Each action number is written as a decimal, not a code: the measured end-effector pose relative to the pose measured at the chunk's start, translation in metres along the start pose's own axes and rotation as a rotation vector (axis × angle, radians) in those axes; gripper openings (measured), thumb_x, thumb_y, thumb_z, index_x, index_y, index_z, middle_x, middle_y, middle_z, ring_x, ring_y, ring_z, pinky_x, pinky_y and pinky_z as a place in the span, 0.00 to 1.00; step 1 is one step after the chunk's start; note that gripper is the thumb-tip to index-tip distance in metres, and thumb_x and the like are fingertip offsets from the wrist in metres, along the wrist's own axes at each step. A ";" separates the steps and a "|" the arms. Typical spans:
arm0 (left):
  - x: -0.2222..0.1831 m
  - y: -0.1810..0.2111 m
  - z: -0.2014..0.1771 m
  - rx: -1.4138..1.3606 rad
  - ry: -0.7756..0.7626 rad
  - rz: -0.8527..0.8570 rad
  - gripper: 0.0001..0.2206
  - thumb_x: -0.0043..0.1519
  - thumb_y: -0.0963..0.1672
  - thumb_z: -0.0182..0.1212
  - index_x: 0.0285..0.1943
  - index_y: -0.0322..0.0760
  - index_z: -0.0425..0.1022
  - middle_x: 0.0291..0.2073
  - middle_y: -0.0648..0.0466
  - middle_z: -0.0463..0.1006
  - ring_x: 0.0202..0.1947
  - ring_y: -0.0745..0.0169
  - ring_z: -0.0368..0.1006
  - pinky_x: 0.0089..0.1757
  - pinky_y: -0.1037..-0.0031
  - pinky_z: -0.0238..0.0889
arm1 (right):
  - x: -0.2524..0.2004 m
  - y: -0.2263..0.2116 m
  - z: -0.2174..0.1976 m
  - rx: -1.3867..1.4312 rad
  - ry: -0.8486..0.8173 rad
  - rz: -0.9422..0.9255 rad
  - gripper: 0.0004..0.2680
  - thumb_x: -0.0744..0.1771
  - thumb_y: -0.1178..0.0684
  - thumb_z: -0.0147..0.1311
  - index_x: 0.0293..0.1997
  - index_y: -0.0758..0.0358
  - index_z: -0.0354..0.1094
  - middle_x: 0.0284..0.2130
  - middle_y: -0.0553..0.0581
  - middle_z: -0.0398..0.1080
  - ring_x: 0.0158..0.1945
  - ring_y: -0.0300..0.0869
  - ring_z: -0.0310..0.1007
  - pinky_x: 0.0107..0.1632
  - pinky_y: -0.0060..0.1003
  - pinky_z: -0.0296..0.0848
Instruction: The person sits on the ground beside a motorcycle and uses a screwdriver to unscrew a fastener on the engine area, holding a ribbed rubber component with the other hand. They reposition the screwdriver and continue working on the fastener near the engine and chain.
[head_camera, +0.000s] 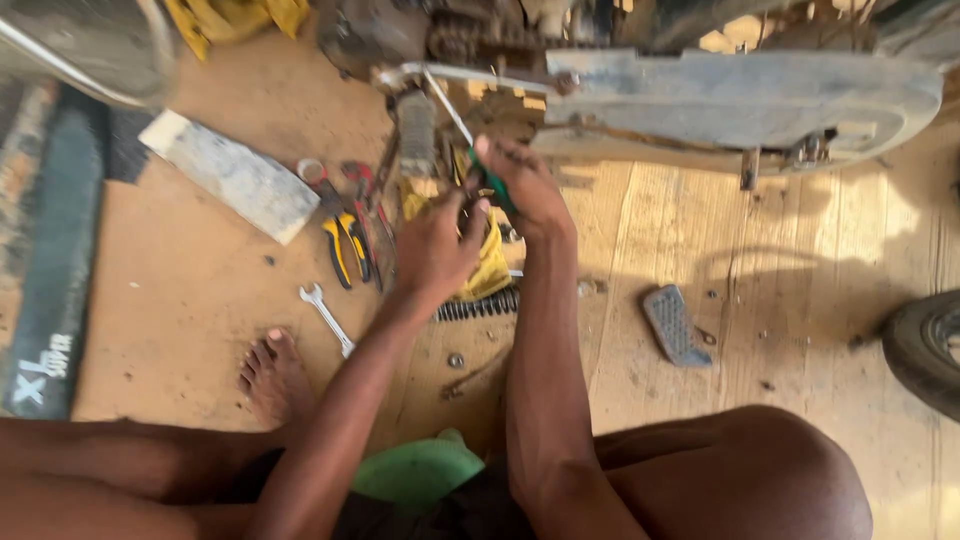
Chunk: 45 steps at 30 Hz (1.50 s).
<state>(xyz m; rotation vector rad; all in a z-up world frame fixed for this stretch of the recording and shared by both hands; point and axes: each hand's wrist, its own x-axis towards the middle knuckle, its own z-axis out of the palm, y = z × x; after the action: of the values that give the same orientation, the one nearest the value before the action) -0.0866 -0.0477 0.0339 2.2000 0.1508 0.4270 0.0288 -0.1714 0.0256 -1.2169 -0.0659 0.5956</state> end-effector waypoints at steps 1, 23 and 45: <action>-0.002 -0.002 -0.002 -0.008 -0.028 -0.018 0.16 0.69 0.50 0.54 0.51 0.34 0.76 0.34 0.42 0.81 0.32 0.39 0.79 0.34 0.54 0.69 | -0.004 -0.003 0.003 0.006 0.024 0.024 0.11 0.68 0.49 0.63 0.47 0.68 0.73 0.31 0.55 0.74 0.31 0.39 0.74 0.34 0.33 0.73; 0.013 -0.033 -0.048 0.096 0.098 0.340 0.06 0.74 0.38 0.60 0.48 0.28 0.65 0.29 0.53 0.75 0.28 0.61 0.73 0.33 0.66 0.66 | 0.048 0.142 0.039 0.385 0.218 0.087 0.11 0.68 0.43 0.46 0.31 0.59 0.62 0.22 0.50 0.66 0.20 0.36 0.58 0.24 0.36 0.58; 0.000 -0.112 0.017 -0.252 0.180 0.162 0.24 0.77 0.36 0.62 0.73 0.31 0.49 0.28 0.57 0.67 0.28 0.71 0.63 0.32 0.77 0.59 | 0.083 0.131 0.036 0.294 0.156 -0.155 0.10 0.68 0.50 0.53 0.36 0.68 0.67 0.27 0.58 0.68 0.30 0.43 0.69 0.33 0.41 0.71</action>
<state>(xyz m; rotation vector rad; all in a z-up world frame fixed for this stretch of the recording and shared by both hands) -0.0760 0.0089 -0.0632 1.9316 0.0143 0.6966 0.0344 -0.0738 -0.0996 -0.9581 0.0568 0.3591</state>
